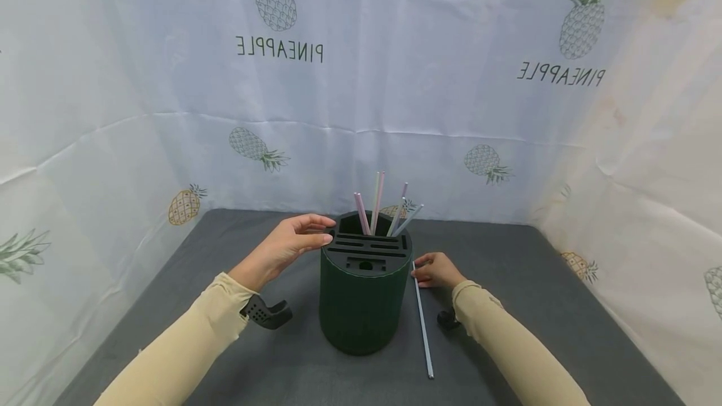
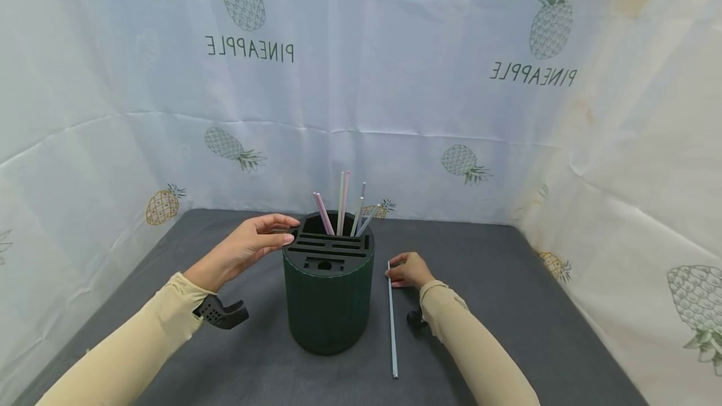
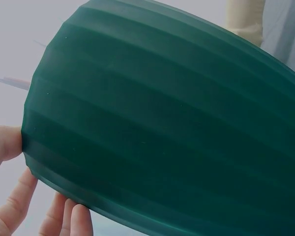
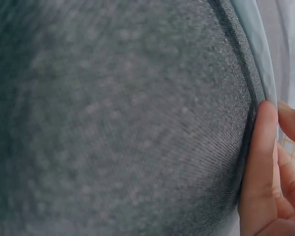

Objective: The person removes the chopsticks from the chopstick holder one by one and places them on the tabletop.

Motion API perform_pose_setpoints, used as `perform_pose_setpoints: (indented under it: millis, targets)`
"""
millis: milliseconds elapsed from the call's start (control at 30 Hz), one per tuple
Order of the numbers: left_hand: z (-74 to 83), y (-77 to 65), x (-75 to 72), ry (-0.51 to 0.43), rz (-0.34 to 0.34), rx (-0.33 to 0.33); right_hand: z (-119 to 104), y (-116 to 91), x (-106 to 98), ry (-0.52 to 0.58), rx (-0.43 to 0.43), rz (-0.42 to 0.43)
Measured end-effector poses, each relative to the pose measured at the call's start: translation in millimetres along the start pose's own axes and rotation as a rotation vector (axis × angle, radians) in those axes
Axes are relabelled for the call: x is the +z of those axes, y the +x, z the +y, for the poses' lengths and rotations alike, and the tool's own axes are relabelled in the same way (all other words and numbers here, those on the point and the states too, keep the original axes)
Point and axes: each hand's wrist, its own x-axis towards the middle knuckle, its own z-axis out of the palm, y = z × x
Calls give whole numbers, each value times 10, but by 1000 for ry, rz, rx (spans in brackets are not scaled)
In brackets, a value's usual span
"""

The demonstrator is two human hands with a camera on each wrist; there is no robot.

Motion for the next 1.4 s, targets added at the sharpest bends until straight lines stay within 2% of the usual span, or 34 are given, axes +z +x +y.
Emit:
perform_pose_setpoints:
  millis: [400,600,733,867,1067,1200,1400]
  targets:
    - [27,12,19,-3,-3,-1,-47,-58,1,-10,9,25]
    - [15,10,21,-8,-3,-7,-119,-83,-106,38,-16,28]
    - [4,15,17,-3,-1,-11,-322,-208,-281,161,-158,5]
    - [-11,19,6,7,-2,-11,-648,-437,-451,314,-368,-11]
    - [-8,5,-2,7,-3,-12,-1102,-807,-509,495,-664,-35]
    - [-5,2,3,3,0,-20,-1265,-926,-439,456,-750,-61]
    - [-2,3,12,6,-3,-12,-1333,-922,-320,277,-770,-111]
